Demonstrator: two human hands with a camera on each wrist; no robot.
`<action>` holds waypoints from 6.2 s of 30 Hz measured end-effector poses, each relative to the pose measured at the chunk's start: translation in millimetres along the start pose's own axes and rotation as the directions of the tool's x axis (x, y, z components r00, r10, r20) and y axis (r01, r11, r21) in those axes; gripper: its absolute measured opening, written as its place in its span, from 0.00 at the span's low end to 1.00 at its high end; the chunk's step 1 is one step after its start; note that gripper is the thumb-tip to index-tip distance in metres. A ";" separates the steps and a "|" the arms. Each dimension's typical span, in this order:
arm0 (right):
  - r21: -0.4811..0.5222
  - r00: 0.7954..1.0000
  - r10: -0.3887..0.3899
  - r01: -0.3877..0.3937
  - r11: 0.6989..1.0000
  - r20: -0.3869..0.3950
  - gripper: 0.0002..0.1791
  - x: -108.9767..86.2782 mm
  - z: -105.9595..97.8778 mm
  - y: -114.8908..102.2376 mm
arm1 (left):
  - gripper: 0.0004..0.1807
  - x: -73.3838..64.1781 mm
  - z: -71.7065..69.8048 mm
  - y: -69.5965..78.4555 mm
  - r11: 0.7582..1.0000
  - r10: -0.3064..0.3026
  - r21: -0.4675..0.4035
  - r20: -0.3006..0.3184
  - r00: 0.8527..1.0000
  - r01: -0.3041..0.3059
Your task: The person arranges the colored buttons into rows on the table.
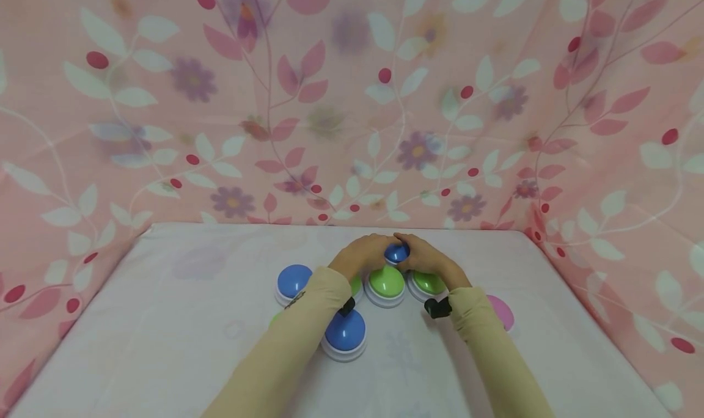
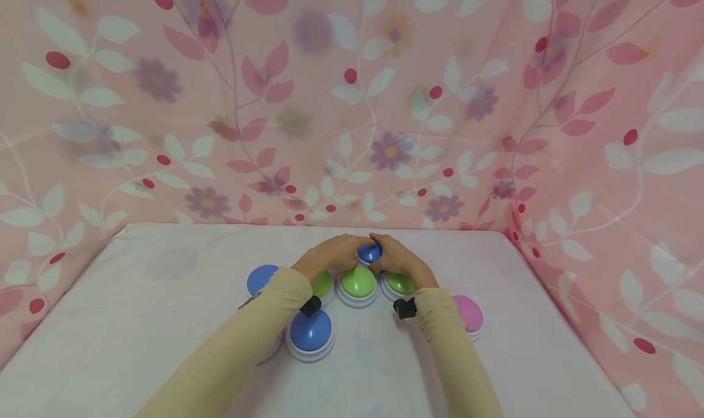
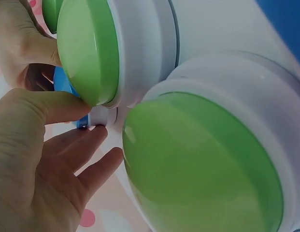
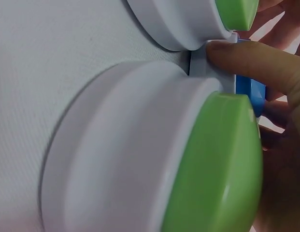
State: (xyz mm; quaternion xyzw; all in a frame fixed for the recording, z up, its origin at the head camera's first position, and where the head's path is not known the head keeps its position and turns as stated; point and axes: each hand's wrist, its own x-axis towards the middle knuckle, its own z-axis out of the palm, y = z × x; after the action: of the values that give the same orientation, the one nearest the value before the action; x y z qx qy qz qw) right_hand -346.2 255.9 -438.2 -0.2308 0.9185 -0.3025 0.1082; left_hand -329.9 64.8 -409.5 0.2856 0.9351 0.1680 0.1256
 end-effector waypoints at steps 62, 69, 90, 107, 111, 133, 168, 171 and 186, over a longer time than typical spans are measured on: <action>-0.064 0.995 -0.057 0.052 0.997 -0.083 0.47 -7.1 -24.2 -44.8 | 0.35 -23.7 -34.0 -7.4 0.963 0.176 0.221 -0.096 0.980 -0.152; -0.111 0.995 -0.041 0.030 0.993 -0.095 0.48 -21.1 -28.1 -58.0 | 0.36 -37.0 -36.6 -7.0 0.945 0.227 0.266 -0.119 0.967 -0.189; -0.192 0.989 -0.086 0.062 0.979 -0.120 0.48 -59.9 -25.6 -84.5 | 0.37 -75.3 -26.8 2.2 0.924 0.318 0.270 -0.147 0.937 -0.271; -0.228 0.986 -0.123 0.096 0.969 -0.110 0.46 -84.1 -9.0 -87.1 | 0.37 -100.5 -5.6 8.6 0.900 0.372 0.298 -0.148 0.916 -0.317; -0.228 0.984 -0.135 0.106 0.968 -0.113 0.46 -90.7 -3.4 -87.0 | 0.37 -106.4 0.3 9.0 0.898 0.382 0.295 -0.153 0.911 -0.326; -0.244 0.990 -0.075 0.044 0.969 -0.117 0.47 -118.2 25.7 -86.2 | 0.36 -129.7 27.8 13.0 0.883 0.421 0.290 -0.137 0.897 -0.370; -0.181 0.998 -0.047 0.039 0.983 -0.041 0.48 -137.5 69.0 -72.3 | 0.33 -144.6 59.9 10.1 0.782 0.521 0.437 -0.067 0.851 -0.444; -0.165 0.999 -0.024 0.018 0.986 -0.034 0.48 -137.6 70.9 -70.6 | 0.34 -143.9 61.1 9.4 0.774 0.526 0.448 -0.066 0.848 -0.446; -0.180 0.998 -0.049 0.041 0.983 -0.039 0.47 -140.9 70.1 -69.9 | 0.35 -144.2 59.8 9.4 0.783 0.529 0.418 -0.059 0.847 -0.460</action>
State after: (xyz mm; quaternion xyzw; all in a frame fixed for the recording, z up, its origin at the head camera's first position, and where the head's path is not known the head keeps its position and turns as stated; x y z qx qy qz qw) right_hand -174.8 239.8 -443.2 -0.2536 0.9386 -0.2258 0.0604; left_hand -189.4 3.6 -440.3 0.5247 0.8483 0.0306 -0.0640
